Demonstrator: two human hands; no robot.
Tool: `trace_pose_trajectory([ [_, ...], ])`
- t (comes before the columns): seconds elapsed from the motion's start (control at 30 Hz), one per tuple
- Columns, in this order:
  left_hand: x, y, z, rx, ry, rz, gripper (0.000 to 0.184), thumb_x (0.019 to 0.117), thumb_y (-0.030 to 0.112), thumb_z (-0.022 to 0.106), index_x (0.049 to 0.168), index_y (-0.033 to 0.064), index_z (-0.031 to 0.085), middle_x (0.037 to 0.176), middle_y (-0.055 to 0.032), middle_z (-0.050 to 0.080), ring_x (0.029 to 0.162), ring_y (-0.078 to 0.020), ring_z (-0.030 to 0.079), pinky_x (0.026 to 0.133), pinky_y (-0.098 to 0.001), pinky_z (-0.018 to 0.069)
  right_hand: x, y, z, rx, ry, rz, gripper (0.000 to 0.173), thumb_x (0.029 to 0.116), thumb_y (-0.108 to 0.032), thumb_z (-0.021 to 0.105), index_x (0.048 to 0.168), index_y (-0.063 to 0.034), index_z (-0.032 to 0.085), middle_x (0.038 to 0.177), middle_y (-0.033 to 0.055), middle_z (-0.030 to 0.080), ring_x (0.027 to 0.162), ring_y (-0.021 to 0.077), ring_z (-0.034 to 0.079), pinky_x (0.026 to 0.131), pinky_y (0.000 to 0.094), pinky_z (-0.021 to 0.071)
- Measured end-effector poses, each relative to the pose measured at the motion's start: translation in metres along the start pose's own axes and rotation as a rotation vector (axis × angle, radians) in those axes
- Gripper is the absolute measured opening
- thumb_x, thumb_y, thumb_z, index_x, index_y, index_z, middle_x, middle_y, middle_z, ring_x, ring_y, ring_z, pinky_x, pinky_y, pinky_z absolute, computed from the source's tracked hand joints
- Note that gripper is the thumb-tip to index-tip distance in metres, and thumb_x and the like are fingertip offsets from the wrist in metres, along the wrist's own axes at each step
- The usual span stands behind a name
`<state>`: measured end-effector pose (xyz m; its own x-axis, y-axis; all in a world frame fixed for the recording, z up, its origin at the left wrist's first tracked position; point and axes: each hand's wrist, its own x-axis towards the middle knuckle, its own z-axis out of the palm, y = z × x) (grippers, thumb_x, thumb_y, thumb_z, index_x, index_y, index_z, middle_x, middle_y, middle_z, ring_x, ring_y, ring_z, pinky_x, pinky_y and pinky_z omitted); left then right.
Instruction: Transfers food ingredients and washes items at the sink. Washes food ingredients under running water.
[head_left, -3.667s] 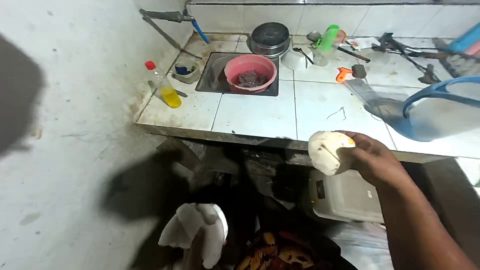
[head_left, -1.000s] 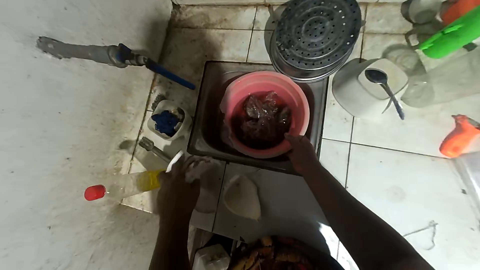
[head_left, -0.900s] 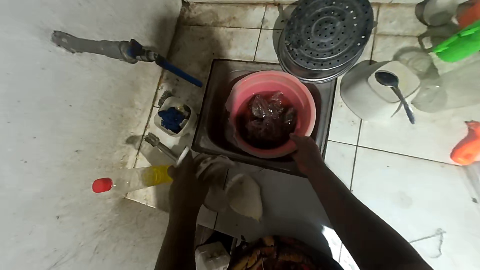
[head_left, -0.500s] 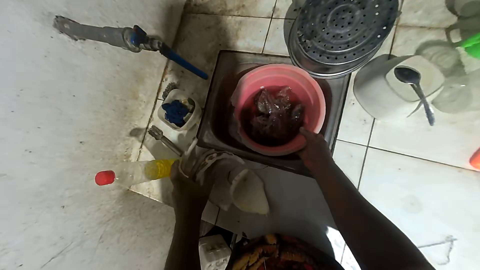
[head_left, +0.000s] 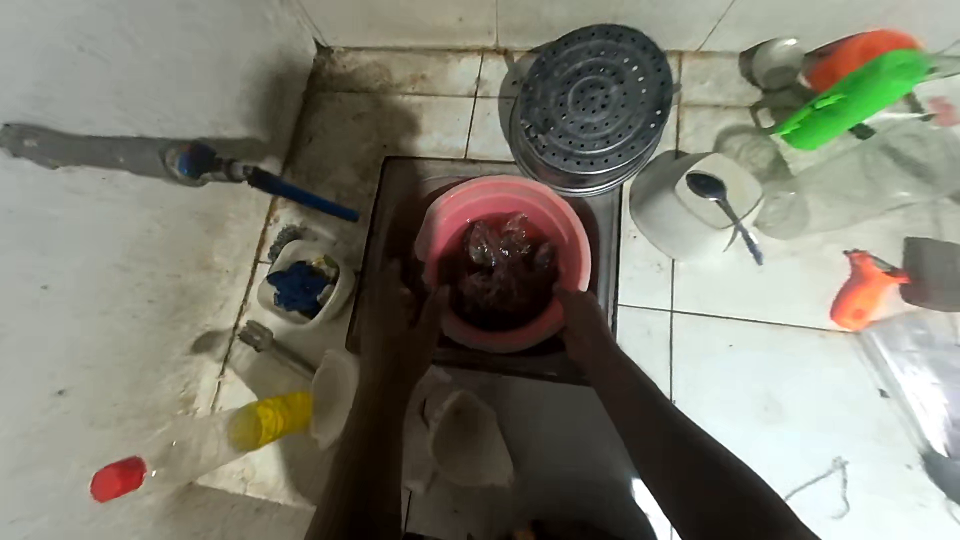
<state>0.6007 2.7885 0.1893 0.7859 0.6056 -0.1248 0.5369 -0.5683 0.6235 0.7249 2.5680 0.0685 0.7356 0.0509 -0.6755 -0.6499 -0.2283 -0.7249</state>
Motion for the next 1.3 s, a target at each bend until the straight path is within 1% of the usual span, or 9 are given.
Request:
trace_pose_trajectory([
  [0.07, 0.013, 0.011, 0.02, -0.184, -0.064, -0.126, 0.071, 0.0995, 0.044, 0.065, 0.155, 0.0085, 0.038, 0.137, -0.0171, 0.06, 0.113, -0.0263, 0.066, 0.095, -0.0486, 0.0568, -0.02, -0.02, -0.025, -0.38, -0.077, -0.234, 0.069, 0.0994, -0.042, 0.066, 0.15, -0.0034, 0.041, 0.134, 0.0208, 0.061, 0.121, 0.0296, 0.063, 0.102, 0.0494, 0.0533],
  [0.13, 0.011, 0.013, 0.042, -0.434, -0.048, -0.237, 0.063, 0.1004, 0.039, 0.065, 0.152, 0.0106, 0.042, 0.126, -0.0149, 0.064, 0.1, -0.0227, 0.07, 0.082, -0.0436, 0.0622, -0.021, -0.038, -0.045, -0.609, 0.02, -0.437, 0.072, 0.0947, -0.048, 0.068, 0.151, -0.0068, 0.048, 0.145, 0.0185, 0.057, 0.13, 0.0325, 0.058, 0.108, 0.0545, 0.0489],
  [0.27, 0.006, -0.004, 0.069, -0.413, -0.038, -0.381, 0.073, 0.0982, 0.044, 0.066, 0.154, 0.0072, 0.037, 0.133, -0.0185, 0.06, 0.11, -0.0243, 0.066, 0.09, -0.044, 0.0587, 0.037, -0.072, -0.049, -0.428, 0.115, -0.535, 0.043, 0.0996, -0.042, 0.064, 0.128, -0.0097, 0.064, 0.115, 0.0115, 0.071, 0.102, 0.0253, 0.07, 0.09, 0.0529, 0.0575],
  [0.37, 0.01, -0.01, 0.072, -0.389, 0.002, -0.436, 0.071, 0.0993, 0.043, 0.066, 0.153, 0.0048, 0.038, 0.124, -0.0176, 0.063, 0.104, -0.0233, 0.067, 0.088, -0.0436, 0.0581, 0.082, -0.101, -0.036, -0.37, -0.07, -0.452, 0.041, 0.1024, -0.041, 0.06, 0.127, -0.0093, 0.069, 0.12, 0.0128, 0.071, 0.112, 0.0259, 0.067, 0.101, 0.0535, 0.0525],
  [0.6, 0.017, -0.018, 0.072, -0.339, 0.063, -0.413, 0.081, 0.0966, 0.045, 0.069, 0.155, 0.0011, 0.033, 0.136, -0.0228, 0.057, 0.119, -0.0271, 0.061, 0.099, -0.0455, 0.0536, 0.131, -0.131, -0.005, -0.197, -0.016, -0.536, 0.071, 0.0964, -0.036, 0.069, 0.154, -0.0047, 0.042, 0.147, 0.0171, 0.056, 0.135, 0.0259, 0.055, 0.115, 0.046, 0.045],
  [0.7, 0.018, -0.016, 0.079, -0.436, 0.018, -0.519, 0.086, 0.097, 0.048, 0.068, 0.159, 0.0054, 0.027, 0.148, -0.0211, 0.05, 0.131, -0.0284, 0.055, 0.104, -0.0492, 0.0507, 0.114, -0.122, -0.008, -0.444, 0.107, -0.585, 0.07, 0.0954, -0.042, 0.068, 0.151, -0.0054, 0.046, 0.146, 0.0189, 0.055, 0.131, 0.0307, 0.057, 0.11, 0.0498, 0.0486],
  [0.83, 0.025, -0.016, 0.09, -0.563, -0.026, -0.631, 0.056, 0.1016, 0.046, 0.061, 0.139, 0.005, 0.055, 0.128, -0.0146, 0.065, 0.115, -0.024, 0.064, 0.096, -0.0472, 0.0554, 0.068, -0.088, -0.022, -0.911, 0.126, -0.479, 0.059, 0.0933, -0.051, 0.067, 0.135, -0.0098, 0.061, 0.12, 0.0227, 0.067, 0.104, 0.044, 0.067, 0.081, 0.0669, 0.0546],
  [1.0, 0.031, -0.02, 0.101, -0.635, -0.04, -0.766, 0.049, 0.0998, 0.047, 0.063, 0.119, 0.0017, 0.067, 0.112, -0.0168, 0.07, 0.102, -0.0282, 0.068, 0.086, -0.052, 0.0578, 0.066, -0.084, -0.019, -1.055, 0.108, -0.383, 0.046, 0.0944, -0.047, 0.067, 0.111, -0.0051, 0.067, 0.1, 0.0219, 0.07, 0.091, 0.0434, 0.07, 0.072, 0.0652, 0.0545],
  [1.3, 0.032, -0.03, 0.106, -0.398, -0.162, -0.758, 0.045, 0.1017, 0.036, 0.063, 0.128, -0.0006, 0.061, 0.114, -0.021, 0.066, 0.103, -0.0321, 0.065, 0.087, -0.0524, 0.0551, 0.076, -0.072, -0.026, -0.655, -0.115, -0.417, 0.03, 0.095, -0.016, 0.07, 0.119, -0.0009, 0.061, 0.106, 0.0221, 0.066, 0.096, 0.0364, 0.066, 0.085, 0.0606, 0.0543],
])
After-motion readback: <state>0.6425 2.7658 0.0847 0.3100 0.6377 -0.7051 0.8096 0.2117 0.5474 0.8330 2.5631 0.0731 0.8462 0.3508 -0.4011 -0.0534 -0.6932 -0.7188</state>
